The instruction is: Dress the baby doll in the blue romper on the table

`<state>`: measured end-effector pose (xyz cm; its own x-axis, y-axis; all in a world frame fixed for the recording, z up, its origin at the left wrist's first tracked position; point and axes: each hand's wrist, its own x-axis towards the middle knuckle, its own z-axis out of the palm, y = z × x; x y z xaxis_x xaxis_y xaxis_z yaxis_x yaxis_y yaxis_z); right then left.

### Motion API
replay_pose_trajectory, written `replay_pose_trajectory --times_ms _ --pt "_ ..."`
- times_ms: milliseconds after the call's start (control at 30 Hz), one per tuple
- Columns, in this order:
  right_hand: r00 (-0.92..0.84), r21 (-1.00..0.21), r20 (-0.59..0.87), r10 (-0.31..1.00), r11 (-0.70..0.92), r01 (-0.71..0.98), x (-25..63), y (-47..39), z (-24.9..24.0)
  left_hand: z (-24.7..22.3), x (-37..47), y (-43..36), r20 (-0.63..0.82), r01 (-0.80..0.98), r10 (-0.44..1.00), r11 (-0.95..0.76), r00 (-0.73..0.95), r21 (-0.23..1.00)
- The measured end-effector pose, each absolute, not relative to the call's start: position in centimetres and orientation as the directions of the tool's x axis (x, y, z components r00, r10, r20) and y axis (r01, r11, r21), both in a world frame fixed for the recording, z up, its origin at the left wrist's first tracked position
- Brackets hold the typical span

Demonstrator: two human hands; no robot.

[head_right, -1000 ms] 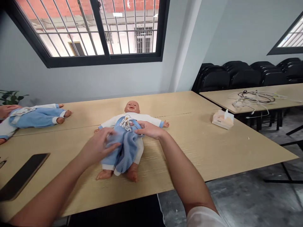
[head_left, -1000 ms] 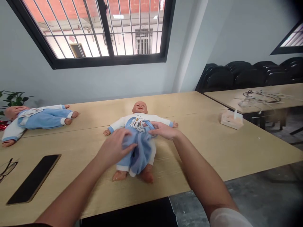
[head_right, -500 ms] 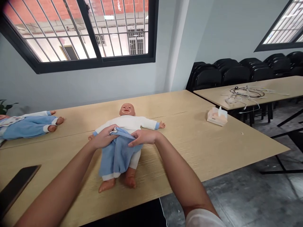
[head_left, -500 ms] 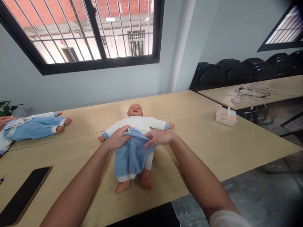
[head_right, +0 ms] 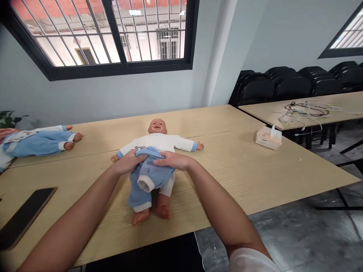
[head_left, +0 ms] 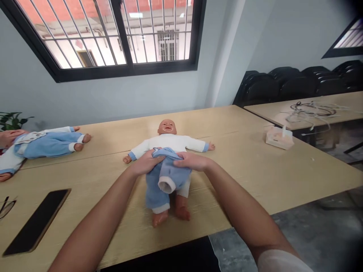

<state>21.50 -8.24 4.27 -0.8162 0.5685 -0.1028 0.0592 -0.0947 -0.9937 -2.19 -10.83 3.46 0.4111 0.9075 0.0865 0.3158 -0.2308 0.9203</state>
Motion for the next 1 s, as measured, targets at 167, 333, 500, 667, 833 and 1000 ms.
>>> replay_pose_trajectory --times_ms 167,333,500,667,833,1000 --pt "-0.769 -0.999 -0.048 0.638 -0.049 0.022 22.1 -7.0 3.5 3.1 -2.6 -11.0 0.061 0.292 0.893 -0.210 0.447 0.933" --pt "-0.791 -0.981 -0.076 0.607 -0.187 -0.049 22.2 -6.3 2.2 5.4 -1.5 -12.7 -0.096 0.494 0.780 -0.291 0.619 0.819" --pt "-0.827 -0.991 -0.110 0.551 -0.125 0.049 22.2 -6.8 3.0 6.6 -0.7 -13.4 -0.093 0.516 0.779 -0.315 0.620 0.797" --pt "-0.843 -0.998 -0.055 0.535 -0.063 0.025 22.0 -7.3 4.0 5.0 -1.2 -14.2 0.101 0.360 0.860 -0.313 0.500 0.879" --pt "-0.829 -0.990 -0.127 0.544 -0.022 0.137 21.8 -7.5 3.8 2.9 -1.8 -15.7 0.006 0.219 0.903 -0.111 0.429 0.969" --pt "-0.827 -0.985 -0.155 0.540 -0.022 0.170 21.5 -7.5 3.5 1.9 -1.8 -16.4 0.020 0.129 0.914 -0.079 0.406 0.988"
